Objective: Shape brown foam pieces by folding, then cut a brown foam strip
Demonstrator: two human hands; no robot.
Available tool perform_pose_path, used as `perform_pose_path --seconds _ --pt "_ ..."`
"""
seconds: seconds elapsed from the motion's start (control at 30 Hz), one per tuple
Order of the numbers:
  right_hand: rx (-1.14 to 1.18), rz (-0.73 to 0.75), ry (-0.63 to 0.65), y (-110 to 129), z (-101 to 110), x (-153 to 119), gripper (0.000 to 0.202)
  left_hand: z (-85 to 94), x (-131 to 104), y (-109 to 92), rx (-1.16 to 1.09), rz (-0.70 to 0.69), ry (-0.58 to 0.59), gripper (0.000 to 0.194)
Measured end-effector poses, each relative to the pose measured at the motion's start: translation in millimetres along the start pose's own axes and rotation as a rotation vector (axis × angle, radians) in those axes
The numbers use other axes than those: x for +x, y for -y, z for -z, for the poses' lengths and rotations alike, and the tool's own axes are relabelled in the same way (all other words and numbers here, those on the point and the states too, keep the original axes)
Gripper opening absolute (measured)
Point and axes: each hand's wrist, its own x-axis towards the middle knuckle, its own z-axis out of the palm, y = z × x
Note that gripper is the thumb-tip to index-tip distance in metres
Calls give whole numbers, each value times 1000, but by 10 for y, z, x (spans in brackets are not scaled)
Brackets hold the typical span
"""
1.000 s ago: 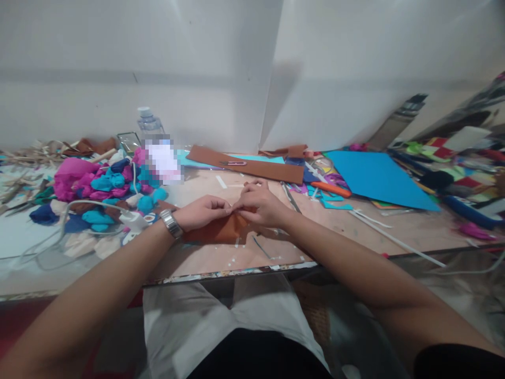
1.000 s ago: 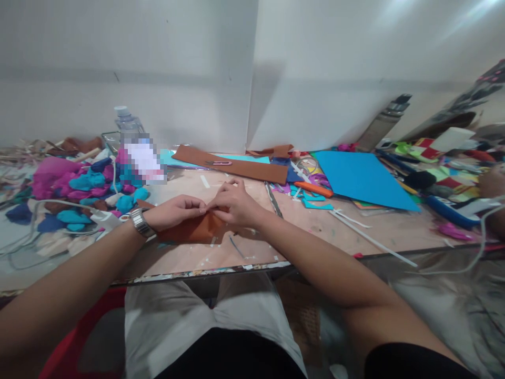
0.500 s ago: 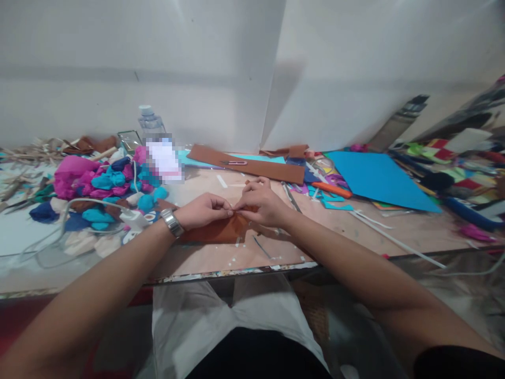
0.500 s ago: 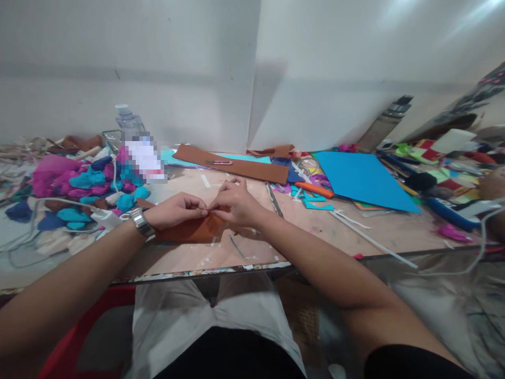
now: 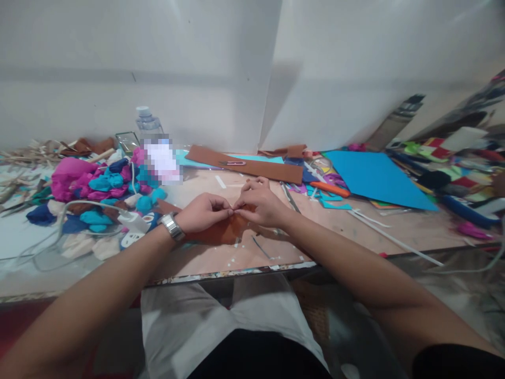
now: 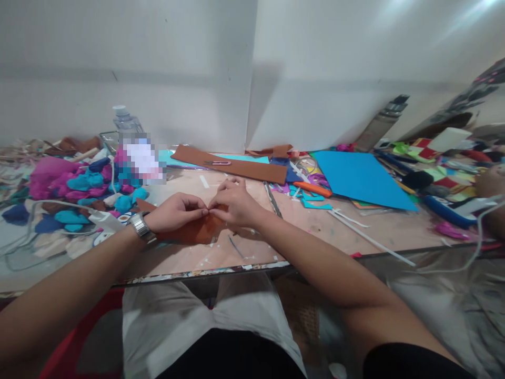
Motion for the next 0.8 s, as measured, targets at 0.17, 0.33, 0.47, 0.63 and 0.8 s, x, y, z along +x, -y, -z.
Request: perform_pose_path --seconds 0.17,0.33,0.47,0.63,0.8 --pt "-16 -28 10 17 -6 1 11 -20 -27 -83 127 -58 -46 27" --pt "-9 -63 30 22 -24 4 10 -33 -40 -73 334 -101 -99 27" --pt "-2 -97 61 24 -35 4 9 -55 -30 -39 576 -143 -136 23" --pt "19 -108 84 28 -35 6 8 -73 -21 -35 713 -172 -129 24" --pt "40 -116 139 37 -18 28 11 -74 -24 -40 728 -192 -100 23"
